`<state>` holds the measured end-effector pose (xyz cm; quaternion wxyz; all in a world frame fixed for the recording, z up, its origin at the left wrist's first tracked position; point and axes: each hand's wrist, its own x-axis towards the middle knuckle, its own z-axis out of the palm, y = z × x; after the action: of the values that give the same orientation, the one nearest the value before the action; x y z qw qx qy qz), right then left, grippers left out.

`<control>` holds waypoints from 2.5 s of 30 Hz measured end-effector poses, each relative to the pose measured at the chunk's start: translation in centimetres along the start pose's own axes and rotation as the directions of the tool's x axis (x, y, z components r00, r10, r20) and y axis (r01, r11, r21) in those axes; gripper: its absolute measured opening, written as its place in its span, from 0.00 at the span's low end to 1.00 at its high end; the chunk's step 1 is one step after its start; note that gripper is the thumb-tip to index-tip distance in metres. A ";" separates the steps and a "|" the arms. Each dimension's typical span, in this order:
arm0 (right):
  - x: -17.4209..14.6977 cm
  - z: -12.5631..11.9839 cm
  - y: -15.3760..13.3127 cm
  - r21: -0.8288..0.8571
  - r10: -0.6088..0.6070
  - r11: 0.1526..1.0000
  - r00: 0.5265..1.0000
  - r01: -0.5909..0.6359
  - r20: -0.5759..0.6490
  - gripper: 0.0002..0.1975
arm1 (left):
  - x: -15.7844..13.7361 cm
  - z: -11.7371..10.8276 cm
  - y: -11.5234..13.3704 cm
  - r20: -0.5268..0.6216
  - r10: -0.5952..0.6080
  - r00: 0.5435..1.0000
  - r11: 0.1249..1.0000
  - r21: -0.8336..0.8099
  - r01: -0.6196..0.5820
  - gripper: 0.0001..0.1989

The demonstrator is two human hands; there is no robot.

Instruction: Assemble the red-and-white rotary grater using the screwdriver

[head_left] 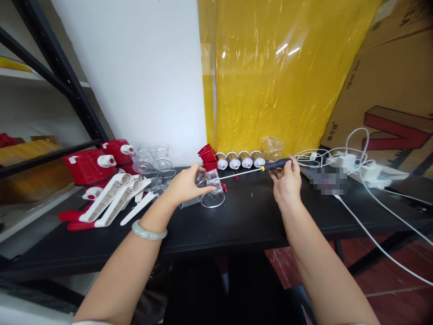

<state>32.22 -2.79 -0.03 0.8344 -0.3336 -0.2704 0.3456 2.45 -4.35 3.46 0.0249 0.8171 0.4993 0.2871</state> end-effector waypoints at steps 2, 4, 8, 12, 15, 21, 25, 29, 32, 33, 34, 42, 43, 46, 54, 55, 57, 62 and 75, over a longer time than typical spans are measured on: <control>0.2 -0.1 0.1 -0.082 -0.019 0.997 0.997 0.012 -0.077 0.22 | 0.0 0.0 0.0 0.003 0.009 1.000 1.000 -0.003 -0.009 0.34; 0.4 -0.2 0.2 -0.147 -0.028 0.989 0.992 0.009 -0.123 0.22 | 0.0 0.0 -0.1 0.004 0.019 1.000 1.000 -0.008 -0.019 0.34; 0.2 -0.3 0.0 -0.061 0.018 0.998 0.999 -0.021 -0.046 0.20 | 0.0 0.1 -0.2 -0.001 0.011 1.000 1.000 0.002 -0.011 0.34; 0.0 -0.1 0.0 0.007 0.001 1.000 1.000 -0.001 0.005 0.18 | 0.0 0.1 -0.3 -0.004 0.015 1.000 1.000 -0.007 -0.015 0.33; 0.2 -0.1 0.0 -0.098 -0.022 0.995 0.996 0.014 -0.090 0.21 | 0.1 0.1 -0.2 0.003 0.015 1.000 1.000 -0.012 -0.015 0.33; 0.2 -0.2 0.0 -0.047 0.041 0.998 0.999 -0.041 -0.008 0.19 | 0.1 -0.1 0.0 0.013 -0.008 1.000 1.000 0.014 0.008 0.33; 0.1 -0.1 0.2 -0.022 -0.020 1.000 1.000 0.020 -0.006 0.20 | 0.1 -0.1 0.0 0.015 -0.003 1.000 1.000 0.013 0.003 0.33; 0.4 -0.2 0.4 -0.138 -0.069 0.989 0.992 0.054 -0.102 0.24 | 0.1 -0.1 -0.1 0.018 0.018 1.000 1.000 0.014 -0.019 0.33; 0.4 -0.3 0.4 -0.124 -0.025 0.992 0.996 0.014 -0.084 0.25 | 0.1 -0.1 -0.1 0.018 0.016 1.000 1.000 0.017 -0.016 0.33; 0.3 -0.3 0.3 -0.084 -0.002 0.996 0.998 -0.004 -0.063 0.24 | 0.1 -0.1 0.0 0.018 0.015 1.000 1.000 0.016 -0.015 0.33; 0.3 -0.2 0.3 -0.036 0.019 0.999 0.999 -0.020 -0.032 0.23 | 0.1 -0.1 0.0 0.017 0.013 1.000 1.000 0.014 -0.013 0.33; 0.3 -0.2 0.3 -0.089 -0.055 0.995 0.995 0.047 -0.084 0.24 | 0.1 0.0 -0.1 0.017 0.013 1.000 1.000 0.009 -0.013 0.33; 0.4 -0.2 0.3 -0.102 -0.036 0.994 0.995 0.027 -0.093 0.25 | 0.1 0.0 -0.1 0.017 0.015 1.000 1.000 0.009 -0.015 0.33; 0.3 -0.3 0.2 -0.038 0.019 0.999 0.998 -0.021 -0.055 0.25 | 0.1 -0.1 -0.1 0.020 0.006 1.000 1.000 0.016 -0.006 0.33; 0.2 0.0 0.3 -0.070 -0.019 0.997 0.998 0.015 -0.062 0.23 | 0.1 -0.1 0.0 0.016 0.003 1.000 1.000 0.025 -0.004 0.34; 0.3 -0.1 0.3 -0.103 -0.021 0.995 0.996 0.012 -0.092 0.22 | 0.1 -0.1 -0.1 0.019 0.005 1.000 1.000 0.024 -0.005 0.34; 0.5 -0.2 0.2 -0.122 0.002 0.992 0.994 -0.016 -0.112 0.21 | 0.1 -0.1 -0.1 0.018 0.003 1.000 1.000 0.025 -0.004 0.34; 0.3 -0.1 0.1 0.062 0.074 0.995 0.997 -0.073 -0.006 0.17 | 0.1 -0.1 -0.1 0.017 0.000 1.000 1.000 0.026 -0.001 0.34; 0.5 0.0 0.0 -0.072 -0.034 0.997 0.987 0.023 -0.156 0.17 | 0.1 0.0 0.0 0.022 0.016 1.000 1.000 0.012 -0.016 0.34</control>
<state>32.57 -2.39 0.09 0.8459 -0.3847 -0.2202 0.2965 2.45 -4.26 3.51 0.0230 0.8244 0.4941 0.2751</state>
